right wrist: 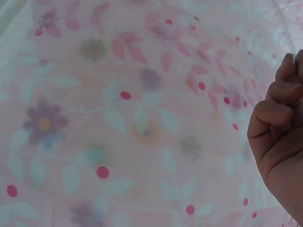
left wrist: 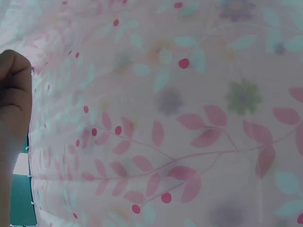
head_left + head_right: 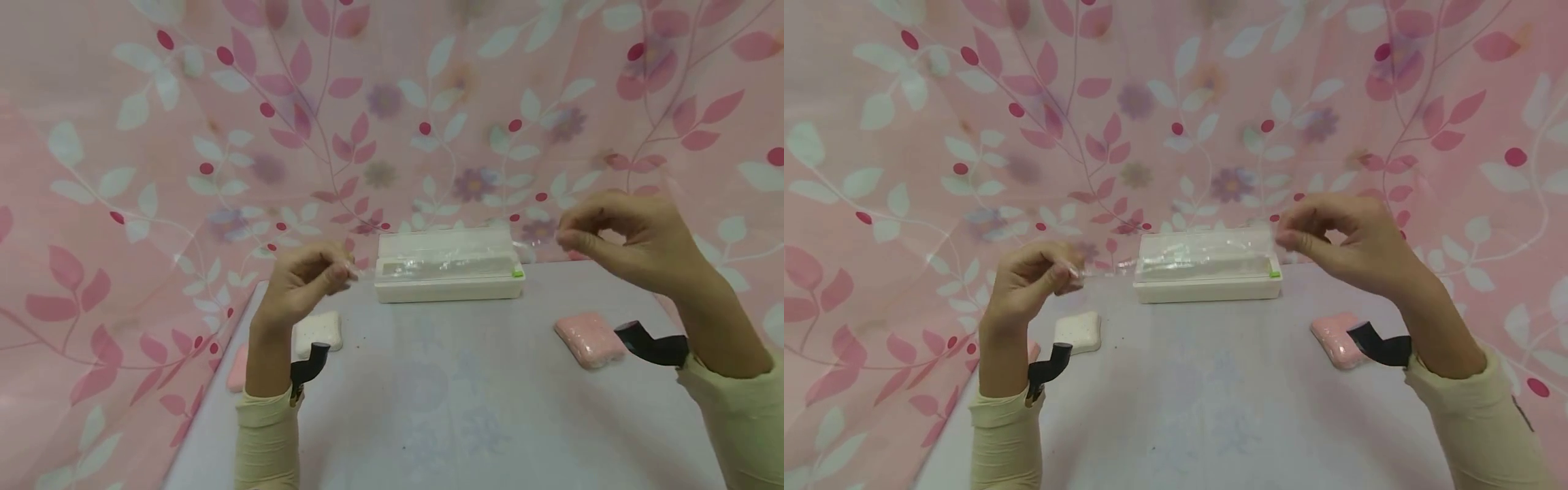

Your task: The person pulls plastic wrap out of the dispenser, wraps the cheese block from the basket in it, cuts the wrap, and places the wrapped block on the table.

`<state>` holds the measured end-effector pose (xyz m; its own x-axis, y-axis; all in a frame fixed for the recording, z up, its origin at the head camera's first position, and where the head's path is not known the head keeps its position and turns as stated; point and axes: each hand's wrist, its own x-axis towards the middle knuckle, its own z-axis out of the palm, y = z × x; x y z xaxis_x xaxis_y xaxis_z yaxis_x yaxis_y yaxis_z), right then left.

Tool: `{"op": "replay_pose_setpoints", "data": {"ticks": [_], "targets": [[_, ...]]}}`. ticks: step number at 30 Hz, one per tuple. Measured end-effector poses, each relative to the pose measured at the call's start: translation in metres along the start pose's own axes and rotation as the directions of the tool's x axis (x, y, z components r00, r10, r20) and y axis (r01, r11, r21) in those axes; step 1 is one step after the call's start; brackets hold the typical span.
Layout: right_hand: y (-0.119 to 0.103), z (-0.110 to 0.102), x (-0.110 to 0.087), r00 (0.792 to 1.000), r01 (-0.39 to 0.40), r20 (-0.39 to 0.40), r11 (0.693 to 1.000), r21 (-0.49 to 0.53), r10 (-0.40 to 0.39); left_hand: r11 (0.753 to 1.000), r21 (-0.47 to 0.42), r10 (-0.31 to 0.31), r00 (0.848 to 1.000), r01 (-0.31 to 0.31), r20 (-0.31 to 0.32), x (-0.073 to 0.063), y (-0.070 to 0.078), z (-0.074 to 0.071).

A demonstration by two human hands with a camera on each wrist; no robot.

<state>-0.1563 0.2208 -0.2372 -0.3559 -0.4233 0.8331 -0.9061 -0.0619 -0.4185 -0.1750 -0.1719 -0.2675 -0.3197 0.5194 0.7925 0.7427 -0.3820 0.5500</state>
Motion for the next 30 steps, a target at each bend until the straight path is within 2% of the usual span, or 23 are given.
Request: {"op": "replay_pose_setpoints", "data": {"ticks": [1, 2, 3, 5, 7, 9, 12, 13, 15, 16, 17, 18, 20, 21, 22, 23, 24, 25, 26, 28, 30], "targets": [[-0.002, 0.0, -0.005, 0.998, 0.004, 0.057, 1.0, 0.02, -0.005, 0.999, -0.03, -0.013, 0.997, 0.015, 0.082, -0.006, 0.001, 0.0], [-0.003, 0.0, -0.01, 0.992, -0.009, 0.123, 0.999, 0.031, 0.005, 0.998, -0.053, -0.03, 0.987, 0.038, 0.158, -0.012, 0.002, 0.0], [-0.002, 0.0, -0.016, 0.982, -0.02, 0.189, 0.999, 0.049, 0.011, 0.996, -0.058, -0.05, 0.971, 0.065, 0.235, -0.017, 0.002, 0.0], [0.001, 0.001, -0.029, 0.943, -0.087, 0.328, 0.991, 0.104, 0.048, 0.985, -0.08, -0.116, 0.922, 0.156, 0.368, -0.027, 0.002, 0.001], [0.007, 0.005, -0.044, 0.883, -0.193, 0.46, 0.964, 0.183, 0.089, 0.96, -0.077, -0.201, 0.854, 0.269, 0.48, -0.037, 0.001, 0.005], [0.012, 0.011, -0.059, 0.812, -0.303, 0.568, 0.929, 0.214, 0.134, 0.919, -0.071, -0.281, 0.769, 0.389, 0.575, -0.047, -0.002, 0.011], [0.018, 0.023, -0.081, 0.703, -0.452, 0.68, 0.869, 0.202, 0.207, 0.837, -0.056, -0.369, 0.638, 0.544, 0.676, -0.062, -0.01, 0.023], [0.02, 0.028, -0.088, 0.665, -0.5, 0.712, 0.843, 0.198, 0.227, 0.812, -0.053, -0.381, 0.597, 0.581, 0.706, -0.067, -0.014, 0.028], [0.025, 0.037, -0.101, 0.604, -0.565, 0.755, 0.805, 0.18, 0.255, 0.763, -0.04, -0.394, 0.513, 0.645, 0.763, -0.076, -0.023, 0.037], [0.028, 0.042, -0.108, 0.569, -0.609, 0.776, 0.773, 0.175, 0.272, 0.74, -0.032, -0.393, 0.47, 0.672, 0.79, -0.081, -0.028, 0.042], [0.032, 0.048, -0.115, 0.539, -0.647, 0.794, 0.742, 0.177, 0.281, 0.714, -0.017, -0.392, 0.421, 0.7, 0.818, -0.086, -0.034, 0.047], [0.037, 0.053, -0.122, 0.516, -0.676, 0.812, 0.712, 0.19, 0.273, 0.68, -0.004, -0.389, 0.366, 0.733, 0.846, -0.091, -0.039, 0.053], [0.046, 0.066, -0.137, 0.45, -0.752, 0.856, 0.625, 0.209, 0.255, 0.593, 0.016, -0.371, 0.256, 0.805, 0.892, -0.103, -0.052, 0.065], [0.051, 0.072, -0.145, 0.41, -0.788, 0.879, 0.58, 0.207, 0.244, 0.549, 0.034, -0.364, 0.203, 0.835, 0.909, -0.109, -0.058, 0.072], [0.055, 0.078, -0.153, 0.372, -0.819, 0.898, 0.539, 0.197, 0.236, 0.509, 0.048, -0.355, 0.158, 0.859, 0.921, -0.116, -0.065, 0.079], [0.059, 0.084, -0.161, 0.337, -0.839, 0.915, 0.511, 0.185, 0.224, 0.473, 0.061, -0.348, 0.122, 0.879, 0.93, -0.122, -0.071, 0.084], [0.062, 0.089, -0.169, 0.301, -0.858, 0.928, 0.486, 0.163, 0.221, 0.43, 0.07, -0.345, 0.092, 0.9, 0.934, -0.129, -0.077, 0.089], [0.065, 0.093, -0.176, 0.275, -0.868, 0.936, 0.475, 0.144, 0.218, 0.396, 0.076, -0.342, 0.071, 0.915, 0.937, -0.135, -0.083, 0.093], [0.068, 0.098, -0.183, 0.262, -0.871, 0.941, 0.473, 0.136, 0.213, 0.371, 0.087, -0.347, 0.051, 0.924, 0.937, -0.141, -0.088, 0.097], [0.073, 0.105, -0.196, 0.272, -0.861, 0.941, 0.488, 0.145, 0.201, 0.327, 0.1, -0.358, 0.025, 0.94, 0.934, -0.152, -0.096, 0.102], [0.077, 0.112, -0.207, 0.291, -0.851, 0.935, 0.501, 0.156, 0.204, 0.285, 0.124, -0.374, -0.008, 0.95, 0.927, -0.161, -0.102, 0.104]]}}
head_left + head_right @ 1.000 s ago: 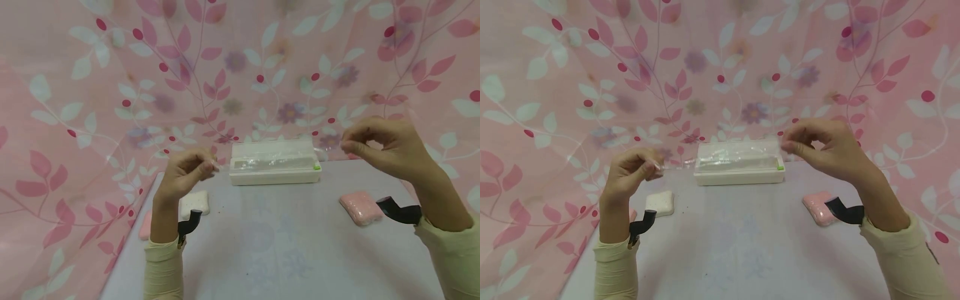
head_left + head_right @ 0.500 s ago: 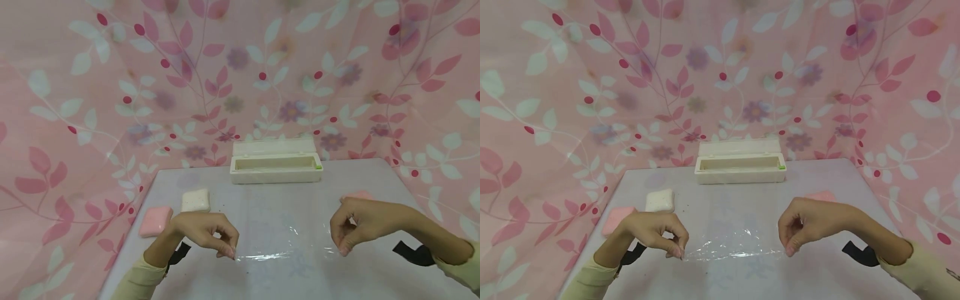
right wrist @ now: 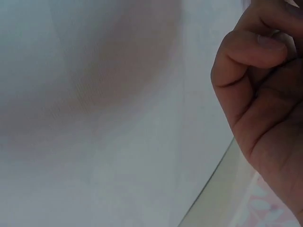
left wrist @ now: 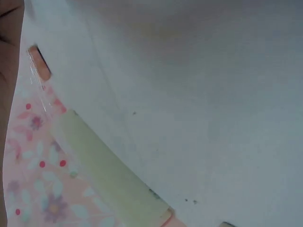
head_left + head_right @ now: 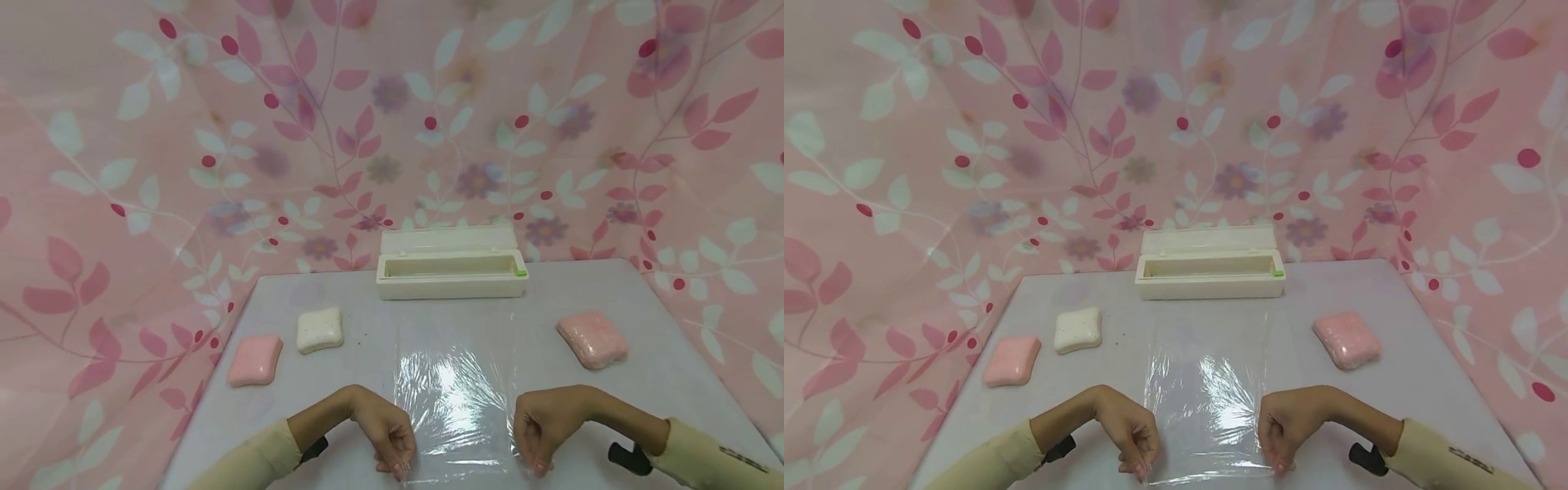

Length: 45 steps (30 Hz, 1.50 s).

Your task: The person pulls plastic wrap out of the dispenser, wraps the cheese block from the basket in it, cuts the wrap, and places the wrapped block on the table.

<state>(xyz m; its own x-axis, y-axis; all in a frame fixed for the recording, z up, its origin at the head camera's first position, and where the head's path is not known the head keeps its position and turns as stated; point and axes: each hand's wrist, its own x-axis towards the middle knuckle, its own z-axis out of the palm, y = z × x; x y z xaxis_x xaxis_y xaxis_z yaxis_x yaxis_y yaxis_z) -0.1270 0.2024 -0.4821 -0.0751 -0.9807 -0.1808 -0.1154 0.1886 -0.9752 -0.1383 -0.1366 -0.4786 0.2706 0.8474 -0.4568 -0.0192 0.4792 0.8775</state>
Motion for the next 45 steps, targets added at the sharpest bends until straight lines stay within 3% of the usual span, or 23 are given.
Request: {"op": "replay_pose_setpoints", "data": {"ticks": [5, 11, 13, 16, 18, 20, 23, 25, 27, 28, 31, 32, 34, 35, 36, 37, 38, 41, 44, 45], "targets": [[0.023, 0.009, 0.006, 0.997, 0.015, -0.07, 0.999, -0.037, -0.018, 0.997, -0.021, -0.07, 0.997, 0.07, -0.019, 0.008, -0.021, -0.005], [0.036, 0.018, 0.011, 0.981, -0.064, -0.191, 0.991, -0.118, 0.041, 0.995, -0.025, -0.099, 0.994, 0.098, -0.052, 0.014, -0.034, -0.009], [0.038, 0.02, 0.012, 0.971, -0.098, -0.229, 0.985, -0.14, 0.064, 0.994, -0.005, -0.108, 0.992, 0.108, -0.066, 0.016, -0.034, -0.008], [0.038, 0.022, 0.013, 0.958, -0.138, -0.268, 0.982, -0.13, 0.099, 0.982, 0.079, -0.161, 0.98, 0.171, -0.118, 0.02, -0.032, -0.004], [0.037, 0.024, 0.014, 0.954, -0.149, -0.278, 0.983, -0.112, 0.113, 0.953, 0.192, -0.205, 0.965, 0.235, -0.164, 0.023, -0.028, 0.0], [0.036, 0.024, 0.014, 0.952, -0.156, -0.281, 0.983, -0.095, 0.124, 0.906, 0.292, -0.247, 0.944, 0.306, -0.22, 0.026, -0.023, 0.005], [0.035, 0.024, 0.014, 0.95, -0.172, -0.281, 0.98, -0.099, 0.139, 0.844, 0.384, -0.283, 0.919, 0.375, -0.276, 0.028, -0.016, 0.012], [0.035, 0.025, 0.014, 0.946, -0.196, -0.282, 0.974, -0.111, 0.158, 0.83, 0.397, -0.297, 0.913, 0.391, -0.28, 0.028, -0.014, 0.014], [0.034, 0.025, 0.015, 0.941, -0.221, -0.287, 0.968, -0.12, 0.18, 0.837, 0.405, -0.291, 0.925, 0.369, -0.243, 0.023, -0.012, 0.014], [0.034, 0.024, 0.015, 0.939, -0.23, -0.287, 0.966, -0.117, 0.188, 0.855, 0.386, -0.28, 0.934, 0.347, -0.221, 0.019, -0.011, 0.013], [0.034, 0.025, 0.016, 0.936, -0.24, -0.29, 0.965, -0.106, 0.201, 0.885, 0.378, -0.2, 0.956, 0.271, -0.216, -0.003, -0.005, 0.006], [0.035, 0.025, 0.017, 0.935, -0.241, -0.29, 0.965, -0.099, 0.204, 0.89, 0.382, -0.167, 0.957, 0.25, -0.238, -0.013, -0.002, 0.003], [0.035, 0.025, 0.017, 0.935, -0.24, -0.289, 0.967, -0.084, 0.207, 0.875, 0.417, -0.095, 0.933, 0.245, -0.348, -0.036, 0.004, -0.005], [0.036, 0.025, 0.017, 0.934, -0.243, -0.289, 0.967, -0.081, 0.211, 0.843, 0.468, -0.051, 0.904, 0.267, -0.424, -0.048, 0.007, -0.009], [0.036, 0.025, 0.017, 0.933, -0.246, -0.29, 0.965, -0.085, 0.212, 0.816, 0.491, -0.022, 0.865, 0.305, -0.502, -0.06, 0.009, -0.013], [0.036, 0.025, 0.017, 0.933, -0.248, -0.29, 0.965, -0.082, 0.215, 0.798, 0.494, 0.0, 0.819, 0.346, -0.574, -0.072, 0.011, -0.018], [0.036, 0.025, 0.017, 0.932, -0.251, -0.29, 0.965, -0.074, 0.22, 0.764, 0.498, 0.019, 0.757, 0.41, -0.653, -0.083, 0.013, -0.022], [0.034, 0.025, 0.016, 0.931, -0.252, -0.288, 0.966, -0.057, 0.226, 0.686, 0.404, 0.025, 0.535, 0.605, -0.844, -0.113, 0.015, -0.034], [0.034, 0.025, 0.016, 0.928, -0.257, -0.287, 0.966, -0.036, 0.236, 0.58, 0.242, -0.026, 0.315, 0.778, -0.949, -0.133, 0.013, -0.042], [0.034, 0.025, 0.016, 0.927, -0.26, -0.289, 0.965, -0.035, 0.239, 0.544, 0.184, -0.047, 0.248, 0.818, -0.968, -0.137, 0.012, -0.045]]}}
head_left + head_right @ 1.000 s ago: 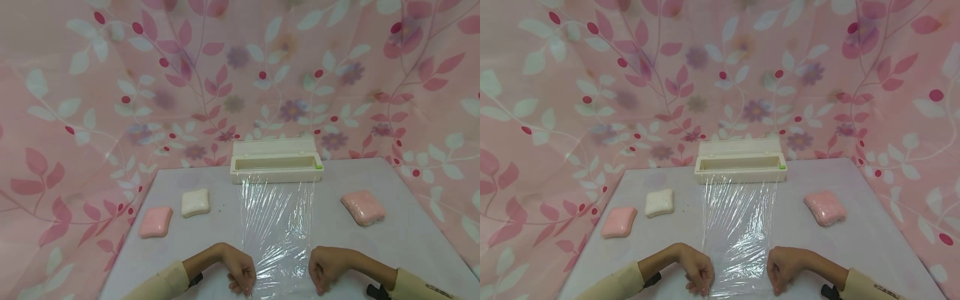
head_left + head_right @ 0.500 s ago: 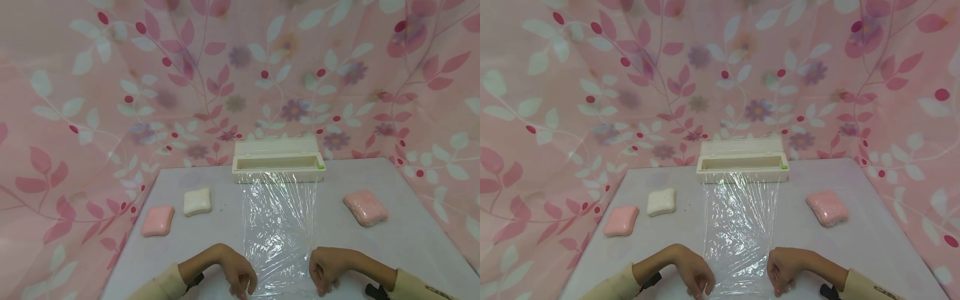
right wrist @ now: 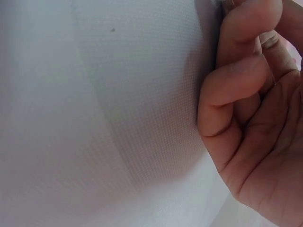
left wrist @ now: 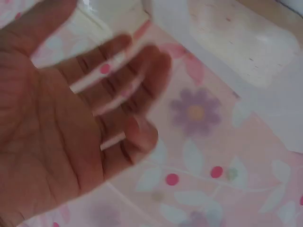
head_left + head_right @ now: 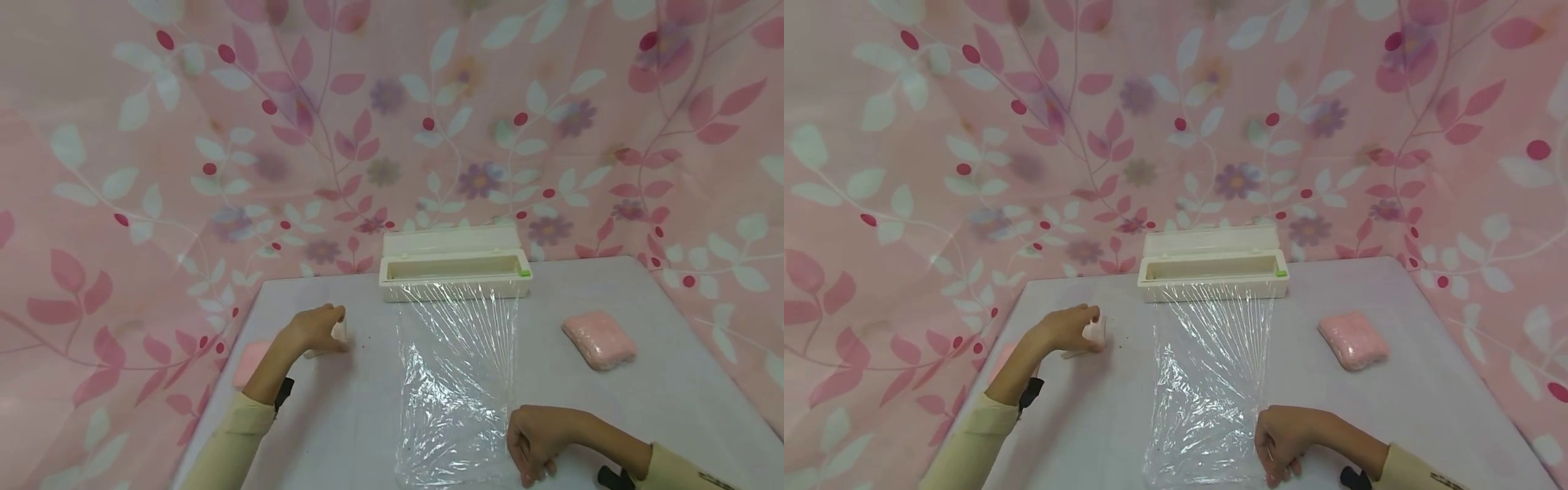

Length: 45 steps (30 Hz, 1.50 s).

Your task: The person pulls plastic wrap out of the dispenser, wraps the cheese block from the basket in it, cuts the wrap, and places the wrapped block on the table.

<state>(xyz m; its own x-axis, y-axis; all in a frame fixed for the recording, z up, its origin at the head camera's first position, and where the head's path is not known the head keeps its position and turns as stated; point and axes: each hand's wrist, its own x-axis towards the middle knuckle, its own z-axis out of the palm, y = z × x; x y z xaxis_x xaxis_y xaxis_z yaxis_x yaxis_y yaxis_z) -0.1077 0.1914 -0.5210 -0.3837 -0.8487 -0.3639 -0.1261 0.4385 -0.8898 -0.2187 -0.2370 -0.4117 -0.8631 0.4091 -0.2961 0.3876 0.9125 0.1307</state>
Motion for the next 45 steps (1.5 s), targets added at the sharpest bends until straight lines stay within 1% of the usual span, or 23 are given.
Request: {"op": "replay_pose_setpoints", "data": {"ticks": [2, 4, 5, 9, 11, 13, 16, 23, 25, 28, 31, 34, 37, 40, 42, 45], "targets": [[0.0, 0.0, 0.0, 1.0, -0.015, -0.006, 1.0, -0.005, 0.015, 0.992, 0.071, -0.106, 0.994, 0.108, -0.024, 0.003, -0.009, 0.001], [0.001, 0.0, 0.001, 0.999, -0.03, -0.012, 1.0, -0.008, 0.03, 0.977, 0.107, -0.184, 0.983, 0.186, -0.031, 0.005, -0.015, 0.005], [0.002, 0.001, 0.001, 0.999, -0.035, -0.014, 0.999, -0.003, 0.035, 0.969, 0.12, -0.213, 0.977, 0.215, -0.025, 0.006, -0.018, 0.008], [0.004, 0.003, 0.003, 0.999, -0.034, -0.014, 0.999, 0.018, 0.034, 0.941, 0.166, -0.302, 0.953, 0.296, 0.012, 0.009, -0.028, 0.02], [0.005, 0.004, 0.003, 1.0, -0.023, -0.012, 0.999, 0.025, 0.024, 0.933, 0.175, -0.325, 0.945, 0.316, 0.029, 0.009, -0.033, 0.024], [0.005, 0.005, 0.003, 1.0, -0.016, -0.015, 1.0, 0.021, 0.016, 0.93, 0.168, -0.337, 0.941, 0.326, 0.039, 0.009, -0.036, 0.028], [0.005, 0.005, 0.003, 1.0, -0.014, -0.026, 1.0, 0.012, 0.014, 0.937, 0.146, -0.326, 0.945, 0.318, 0.031, 0.01, -0.04, 0.032], [0.004, 0.005, 0.003, 1.0, -0.001, -0.03, 1.0, 0.014, 0.002, 0.957, 0.126, -0.257, 0.965, 0.261, -0.05, 0.015, -0.052, 0.044], [0.005, 0.005, 0.003, 1.0, 0.009, -0.028, 1.0, 0.014, -0.009, 0.964, 0.098, -0.243, 0.968, 0.249, -0.063, 0.016, -0.054, 0.046], [0.005, 0.005, 0.004, 0.999, 0.018, -0.027, 1.0, 0.016, -0.018, 0.969, 0.049, -0.239, 0.969, 0.242, -0.071, 0.015, -0.055, 0.046], [0.005, 0.005, 0.004, 0.999, 0.017, -0.029, 1.0, 0.021, -0.016, 0.971, 0.034, -0.235, 0.969, 0.238, -0.072, 0.013, -0.053, 0.045], [0.006, 0.005, 0.004, 0.999, 0.011, -0.032, 1.0, 0.023, -0.01, 0.972, 0.047, -0.224, 0.97, 0.229, -0.097, 0.01, -0.045, 0.041], [0.007, 0.005, 0.003, 0.999, 0.006, -0.034, 1.0, 0.024, -0.005, 0.977, 0.068, -0.19, 0.971, 0.201, -0.147, 0.006, -0.032, 0.032], [0.008, 0.005, 0.003, 0.999, -0.003, -0.036, 1.0, 0.024, 0.004, 0.986, 0.081, -0.131, 0.973, 0.149, -0.192, 0.001, -0.014, 0.022], [0.008, 0.004, 0.003, 0.999, -0.01, -0.036, 1.0, 0.024, 0.011, 0.991, 0.089, -0.082, 0.973, 0.103, -0.215, -0.003, 0.0, 0.015], [0.006, 0.004, 0.002, 0.999, -0.019, -0.034, 1.0, 0.025, 0.019, 0.996, 0.086, -0.003, 0.968, 0.025, -0.25, -0.007, 0.021, 0.01]]}}
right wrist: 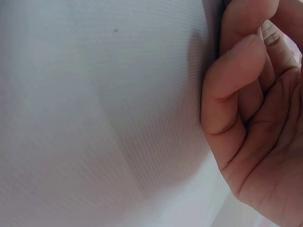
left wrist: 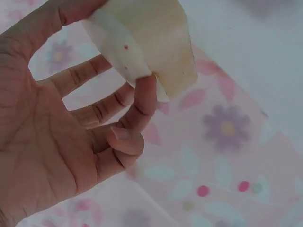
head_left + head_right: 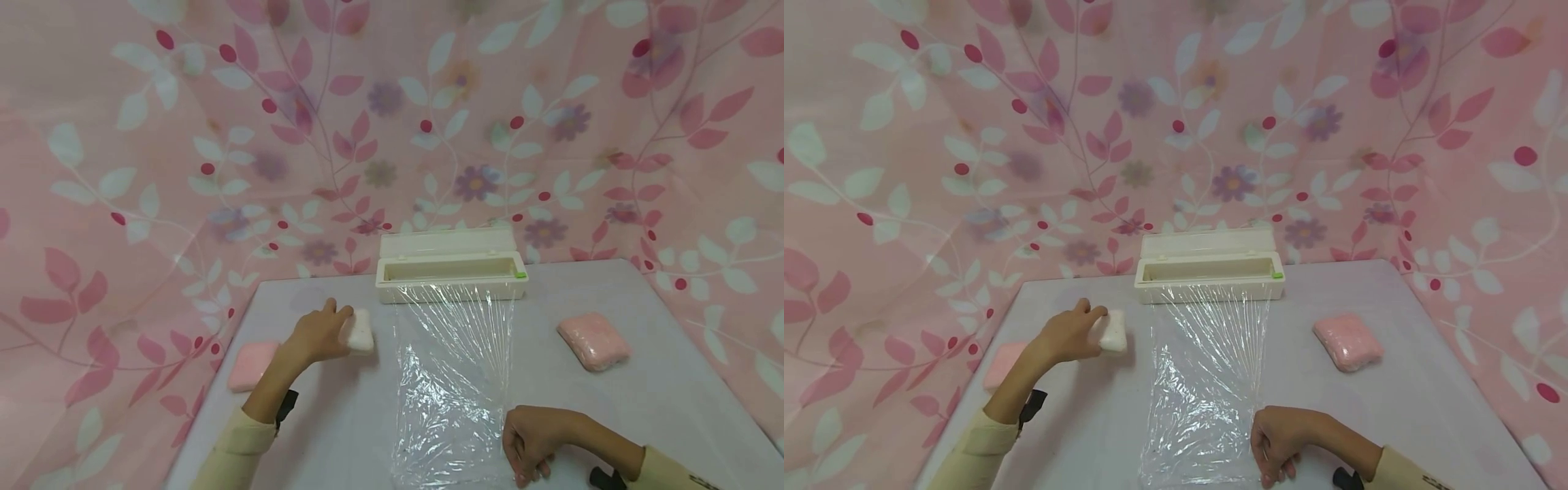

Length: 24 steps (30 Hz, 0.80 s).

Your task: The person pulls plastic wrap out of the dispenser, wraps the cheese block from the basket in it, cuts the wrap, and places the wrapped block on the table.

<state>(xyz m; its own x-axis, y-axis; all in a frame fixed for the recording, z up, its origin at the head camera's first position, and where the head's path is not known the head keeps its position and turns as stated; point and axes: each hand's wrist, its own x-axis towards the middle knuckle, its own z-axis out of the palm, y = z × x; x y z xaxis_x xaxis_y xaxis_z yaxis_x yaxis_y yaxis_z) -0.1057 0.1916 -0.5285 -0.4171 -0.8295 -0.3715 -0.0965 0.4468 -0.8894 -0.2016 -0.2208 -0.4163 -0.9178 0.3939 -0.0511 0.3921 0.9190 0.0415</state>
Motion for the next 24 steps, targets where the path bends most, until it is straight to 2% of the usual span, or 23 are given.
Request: {"op": "replay_pose_setpoints", "data": {"ticks": [6, 10, 14, 20, 24], "targets": [[0.001, 0.0, 0.0, 1.0, -0.013, 0.001, 1.0, 0.002, 0.013, 0.987, -0.095, 0.125, 0.99, -0.131, -0.06, -0.005, 0.037, -0.006], [0.003, -0.001, 0.0, 1.0, -0.003, 0.002, 1.0, -0.003, 0.003, 0.97, -0.123, 0.2, 0.976, -0.209, -0.083, -0.006, 0.062, 0.001], [0.002, 0.0, 0.0, 1.0, -0.006, -0.001, 1.0, -0.005, 0.006, 0.963, -0.097, 0.244, 0.966, -0.252, -0.086, -0.005, 0.091, 0.01], [-0.001, -0.001, 0.0, 1.0, -0.018, 0.009, 1.0, 0.009, 0.018, 0.954, -0.017, 0.299, 0.953, -0.3, -0.046, -0.003, 0.137, 0.029], [-0.001, -0.001, 0.0, 1.0, 0.0, 0.017, 1.0, 0.016, -0.001, 0.944, 0.042, 0.328, 0.944, -0.326, -0.028, 0.0, 0.16, 0.041]]}}
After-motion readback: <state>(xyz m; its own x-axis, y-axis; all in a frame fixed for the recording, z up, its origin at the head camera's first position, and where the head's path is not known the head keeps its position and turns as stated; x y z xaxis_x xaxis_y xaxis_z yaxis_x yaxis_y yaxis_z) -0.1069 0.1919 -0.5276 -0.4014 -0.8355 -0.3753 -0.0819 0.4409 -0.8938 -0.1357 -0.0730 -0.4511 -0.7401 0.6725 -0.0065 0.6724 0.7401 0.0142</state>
